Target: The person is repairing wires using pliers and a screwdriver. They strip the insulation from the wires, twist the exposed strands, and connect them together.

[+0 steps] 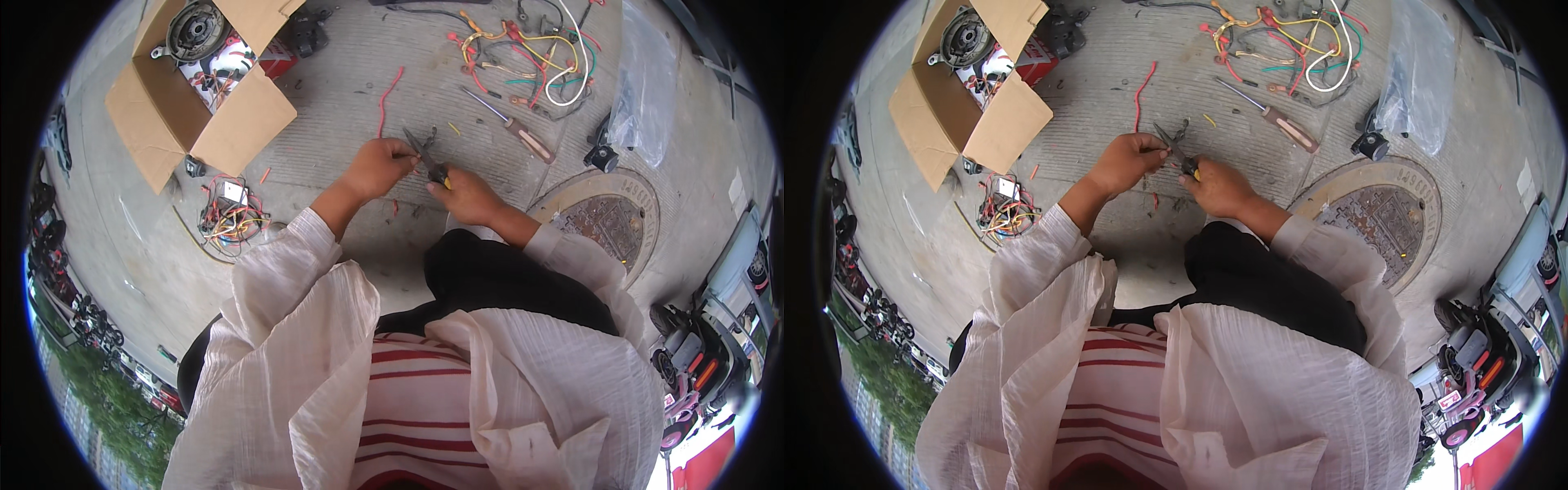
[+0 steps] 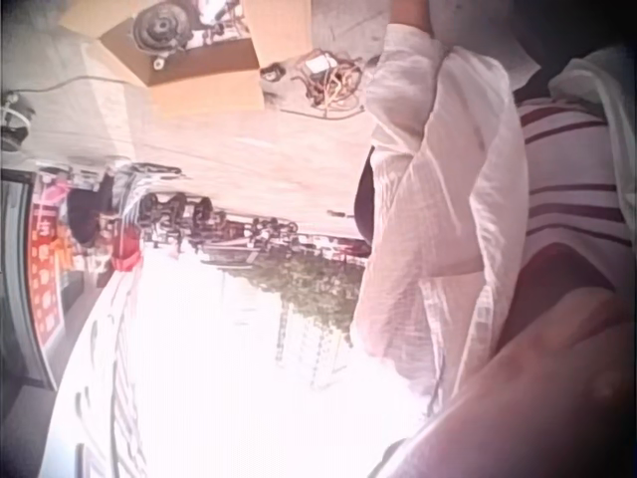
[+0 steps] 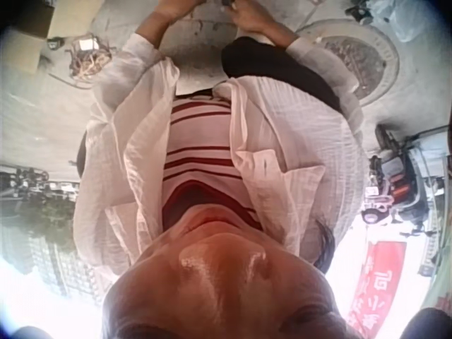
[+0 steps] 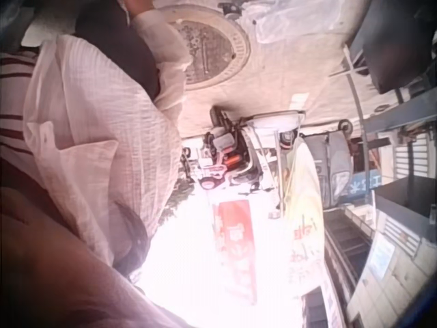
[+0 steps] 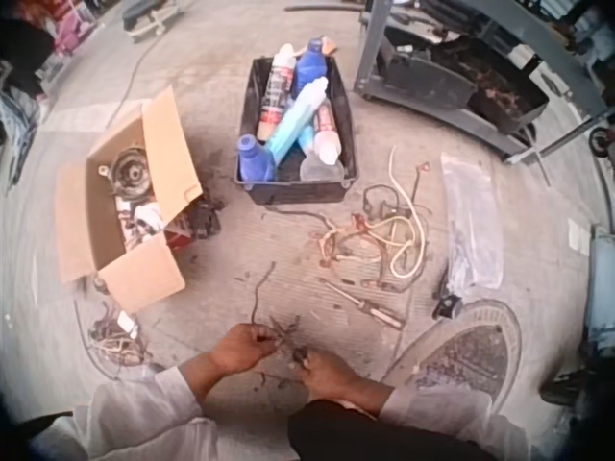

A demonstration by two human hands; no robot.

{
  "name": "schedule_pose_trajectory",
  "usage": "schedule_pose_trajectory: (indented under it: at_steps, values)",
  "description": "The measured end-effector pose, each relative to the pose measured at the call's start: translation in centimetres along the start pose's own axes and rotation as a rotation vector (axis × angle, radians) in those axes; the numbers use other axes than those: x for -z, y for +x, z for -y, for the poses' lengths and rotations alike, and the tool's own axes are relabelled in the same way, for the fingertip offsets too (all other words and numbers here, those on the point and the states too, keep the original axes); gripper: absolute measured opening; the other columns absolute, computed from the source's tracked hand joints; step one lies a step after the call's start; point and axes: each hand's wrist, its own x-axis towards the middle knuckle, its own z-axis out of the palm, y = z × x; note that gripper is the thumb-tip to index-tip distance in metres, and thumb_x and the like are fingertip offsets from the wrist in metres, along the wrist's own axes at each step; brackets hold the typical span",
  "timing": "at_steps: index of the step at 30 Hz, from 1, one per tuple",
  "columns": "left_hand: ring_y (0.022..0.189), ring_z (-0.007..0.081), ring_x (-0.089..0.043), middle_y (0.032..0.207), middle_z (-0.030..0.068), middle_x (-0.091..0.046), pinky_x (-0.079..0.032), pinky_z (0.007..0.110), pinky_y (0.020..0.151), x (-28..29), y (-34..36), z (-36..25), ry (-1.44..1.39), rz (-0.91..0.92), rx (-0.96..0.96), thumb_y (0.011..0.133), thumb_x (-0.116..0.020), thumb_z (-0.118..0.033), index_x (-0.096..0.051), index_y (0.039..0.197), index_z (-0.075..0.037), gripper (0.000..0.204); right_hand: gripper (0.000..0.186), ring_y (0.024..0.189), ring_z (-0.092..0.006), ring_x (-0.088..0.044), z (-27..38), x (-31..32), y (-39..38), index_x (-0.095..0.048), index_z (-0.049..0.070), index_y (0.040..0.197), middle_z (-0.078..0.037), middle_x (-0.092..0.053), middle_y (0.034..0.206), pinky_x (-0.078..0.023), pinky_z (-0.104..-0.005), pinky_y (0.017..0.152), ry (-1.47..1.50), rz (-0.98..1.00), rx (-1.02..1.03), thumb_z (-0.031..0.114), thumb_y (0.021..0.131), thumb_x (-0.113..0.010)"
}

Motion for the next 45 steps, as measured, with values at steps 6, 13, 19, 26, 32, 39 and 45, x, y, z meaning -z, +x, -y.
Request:
schedule_pose_trajectory:
  at_steps: [6,13,19,26,32,39,45]
  values:
    - [0.078,0.0088,-0.057,0.089,0.0024,-0.065,-0.046,0.025,0.073,0.7,-0.3,0.4,-0.385,0.125,0.040,0.094,-0.059,-0.012,-0.065,0.104,0.000,0.017,0.033,0.067,-0.0150,-0.055,-0.1,0.9,0.1,-0.057,0.002,0.096,-0.007,-0.061,0.077,-0.045,-0.0314,0.063,0.618,0.357,-0.114,0.035,0.093,-0.058]
    - [0.082,0.0093,-0.059,0.094,0.0022,-0.067,-0.048,0.026,0.081,0.8,-1.0,-1.0,-0.496,0.010,-0.102,0.095,-0.058,-0.012,-0.063,0.103,-0.005,0.012,0.036,0.065,-0.0116,-0.054,-0.1,1.2,0.4,-0.059,0.000,0.088,-0.005,-0.061,0.073,-0.044,-0.0273,0.059,0.613,0.138,-0.214,0.036,0.094,-0.057]
    - [0.086,0.0149,-0.064,0.098,0.0092,-0.067,-0.055,0.029,0.079,1.4,-1.1,-2.0,-1.008,-0.042,-0.018,0.095,-0.056,-0.009,-0.059,0.098,-0.004,0.007,0.030,0.076,-0.0359,-0.064,-0.1,1.9,1.0,-0.054,-0.001,0.096,-0.018,-0.065,0.078,-0.050,-0.0463,0.070,-0.161,-0.240,-0.152,0.029,0.090,-0.060]
    - [0.088,0.0165,-0.065,0.102,0.0107,-0.066,-0.057,0.029,0.083,1.6,-1.1,-1.2,-1.188,0.014,-0.022,0.097,-0.051,-0.005,-0.057,0.107,-0.001,0.013,0.038,0.092,-0.0370,-0.061,2.0,3.7,0.3,-0.055,0.001,0.113,-0.020,-0.060,0.105,-0.050,-0.0451,0.077,-0.390,-0.634,0.167,0.022,0.084,-0.067]
    - [0.087,0.0181,-0.066,0.098,0.0109,-0.066,-0.058,0.030,0.081,0.8,-1.4,-1.8,-1.197,0.036,0.007,0.095,-0.052,-0.003,-0.056,0.109,0.001,0.015,0.036,0.093,-0.0304,-0.061,6.4,6.0,0.5,-0.058,0.010,0.120,-0.013,-0.061,0.104,-0.050,-0.0378,0.078,0.201,-0.411,0.441,0.011,0.084,-0.065]
    - [0.086,0.0146,-0.066,0.098,0.0077,-0.066,-0.057,0.027,0.082,0.7,-1.9,-1.9,-1.107,0.099,0.030,0.096,-0.054,-0.007,-0.059,0.108,0.000,0.015,0.013,0.080,-0.0302,-0.064,6.9,6.1,0.3,-0.064,0.004,0.094,-0.012,-0.066,0.087,-0.050,-0.0361,0.071,0.265,-0.357,0.364,0.013,0.084,-0.067]
    - [0.081,0.0116,-0.063,0.090,0.0024,-0.066,-0.053,0.026,0.077,1.0,-2.6,-3.0,-0.582,0.082,-0.014,0.092,-0.063,-0.011,-0.066,0.101,-0.001,0.014,0.014,0.075,-0.0319,-0.064,5.5,6.0,0.5,-0.062,0.003,0.091,-0.014,-0.065,0.085,-0.050,-0.0373,0.066,0.169,-0.351,0.387,0.013,0.084,-0.066]
